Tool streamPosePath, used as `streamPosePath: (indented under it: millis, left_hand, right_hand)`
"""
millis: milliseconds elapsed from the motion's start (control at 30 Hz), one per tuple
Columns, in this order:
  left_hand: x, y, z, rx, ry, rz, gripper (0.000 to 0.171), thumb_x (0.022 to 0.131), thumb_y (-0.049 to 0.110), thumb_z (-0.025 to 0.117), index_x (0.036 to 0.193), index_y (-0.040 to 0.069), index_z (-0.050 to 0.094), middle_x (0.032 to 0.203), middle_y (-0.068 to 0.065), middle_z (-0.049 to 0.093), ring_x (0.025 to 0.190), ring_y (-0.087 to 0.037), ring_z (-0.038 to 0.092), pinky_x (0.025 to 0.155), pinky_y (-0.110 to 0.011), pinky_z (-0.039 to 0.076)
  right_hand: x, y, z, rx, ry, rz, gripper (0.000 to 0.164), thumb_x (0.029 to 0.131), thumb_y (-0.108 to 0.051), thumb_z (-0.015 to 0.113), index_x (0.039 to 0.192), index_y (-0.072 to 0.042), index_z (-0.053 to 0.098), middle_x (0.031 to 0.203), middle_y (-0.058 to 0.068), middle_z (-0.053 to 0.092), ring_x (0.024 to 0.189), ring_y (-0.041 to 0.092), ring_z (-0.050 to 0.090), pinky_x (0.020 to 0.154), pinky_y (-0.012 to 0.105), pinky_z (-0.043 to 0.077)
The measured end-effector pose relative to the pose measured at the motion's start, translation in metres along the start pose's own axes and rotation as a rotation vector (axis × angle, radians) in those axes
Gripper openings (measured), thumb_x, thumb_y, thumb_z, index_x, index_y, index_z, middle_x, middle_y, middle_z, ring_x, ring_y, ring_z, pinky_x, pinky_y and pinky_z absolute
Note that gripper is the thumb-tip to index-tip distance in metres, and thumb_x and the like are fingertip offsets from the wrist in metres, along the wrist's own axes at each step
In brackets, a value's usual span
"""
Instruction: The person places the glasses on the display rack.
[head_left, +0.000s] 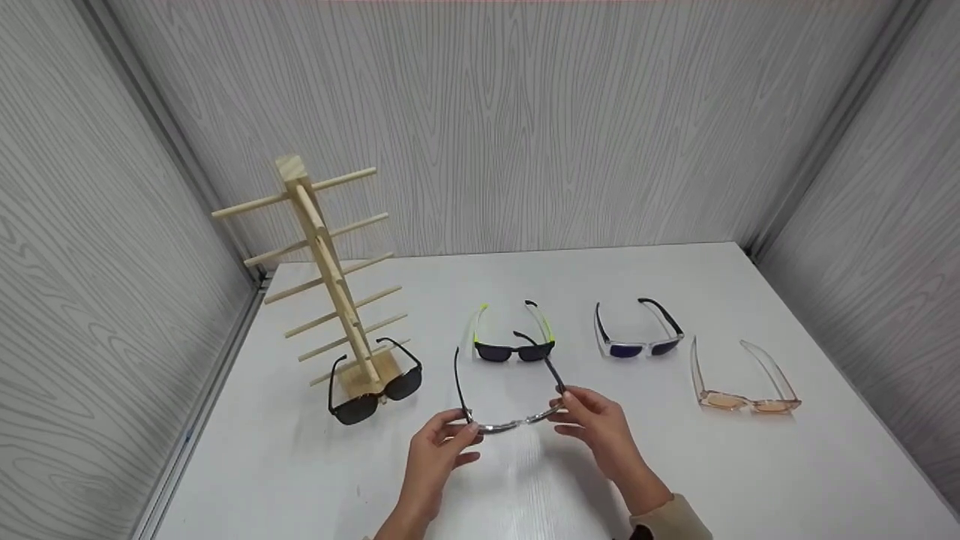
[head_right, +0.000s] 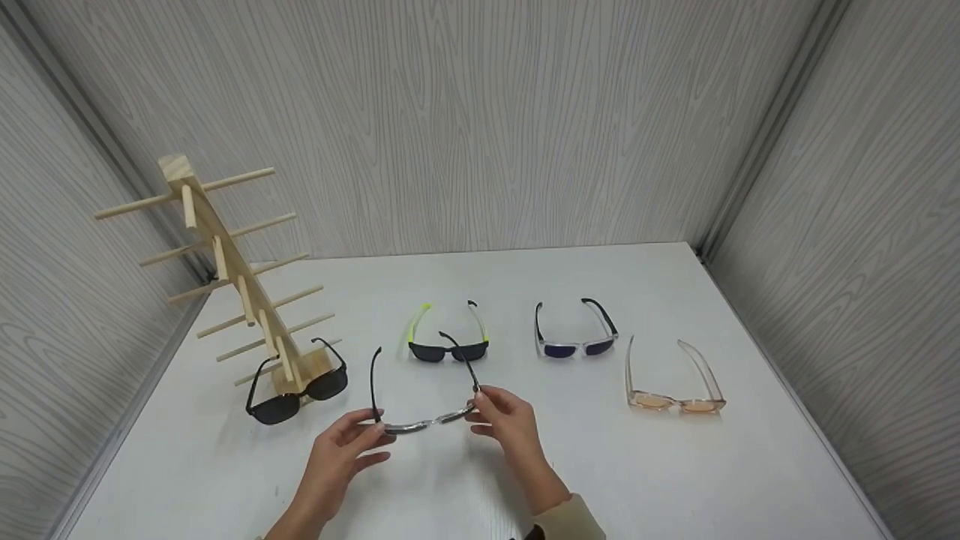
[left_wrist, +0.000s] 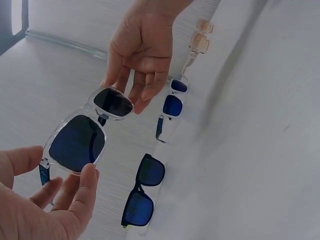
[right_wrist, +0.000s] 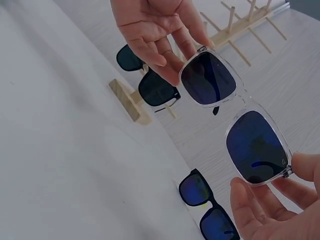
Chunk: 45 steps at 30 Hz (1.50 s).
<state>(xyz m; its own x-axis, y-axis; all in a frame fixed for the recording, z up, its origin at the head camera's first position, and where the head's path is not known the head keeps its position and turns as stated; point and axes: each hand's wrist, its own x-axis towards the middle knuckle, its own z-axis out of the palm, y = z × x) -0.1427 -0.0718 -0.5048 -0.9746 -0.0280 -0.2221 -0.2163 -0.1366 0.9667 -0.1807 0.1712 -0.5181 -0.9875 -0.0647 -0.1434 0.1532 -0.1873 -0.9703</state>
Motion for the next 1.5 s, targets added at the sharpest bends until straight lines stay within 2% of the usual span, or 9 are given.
streamPosePath:
  millis: [433, 900, 1167, 1500]
  left_hand:
    - [-0.006, 0.012, -0.015, 0.012, 0.066, 0.005, 0.047, 0.083, 0.025, 0.071, 0.119, -0.001, 0.054, 0.096, -0.009, 0.064, 0.090, -0.024, 0.065, 0.074, -0.036, 0.055]
    - [-0.015, 0.020, -0.030, 0.000, 0.124, 0.056, 0.048, 0.082, 0.027, 0.072, 0.116, -0.001, 0.054, 0.097, -0.011, 0.062, 0.091, -0.026, 0.065, 0.074, -0.036, 0.055]
    - [-0.019, 0.022, -0.038, -0.006, 0.185, 0.067, 0.043, 0.084, 0.023, 0.071, 0.116, 0.001, 0.054, 0.098, -0.012, 0.061, 0.091, -0.025, 0.064, 0.073, -0.035, 0.055]
    - [-0.021, 0.027, -0.050, -0.023, 0.274, 0.061, 0.041, 0.086, 0.018, 0.069, 0.119, -0.001, 0.053, 0.099, -0.014, 0.061, 0.089, -0.024, 0.065, 0.073, -0.034, 0.055]
  right_hand:
    - [0.009, -0.009, 0.021, -0.053, -0.066, -0.007, 0.046, 0.090, -0.026, 0.063, 0.122, 0.006, 0.054, 0.104, 0.015, 0.063, 0.095, 0.028, 0.064, 0.081, 0.039, 0.053]
    - [0.018, -0.013, 0.041, -0.076, -0.149, -0.057, 0.040, 0.091, -0.025, 0.062, 0.116, 0.005, 0.057, 0.103, 0.016, 0.064, 0.093, 0.029, 0.065, 0.080, 0.040, 0.053]
    - [0.022, -0.016, 0.056, -0.071, -0.161, -0.056, 0.039, 0.090, -0.025, 0.063, 0.116, 0.004, 0.058, 0.100, 0.014, 0.065, 0.091, 0.028, 0.065, 0.078, 0.038, 0.054]
    - [0.031, -0.020, 0.077, -0.071, -0.231, -0.090, 0.038, 0.091, -0.022, 0.062, 0.116, 0.006, 0.057, 0.100, 0.017, 0.065, 0.090, 0.030, 0.065, 0.078, 0.040, 0.054]
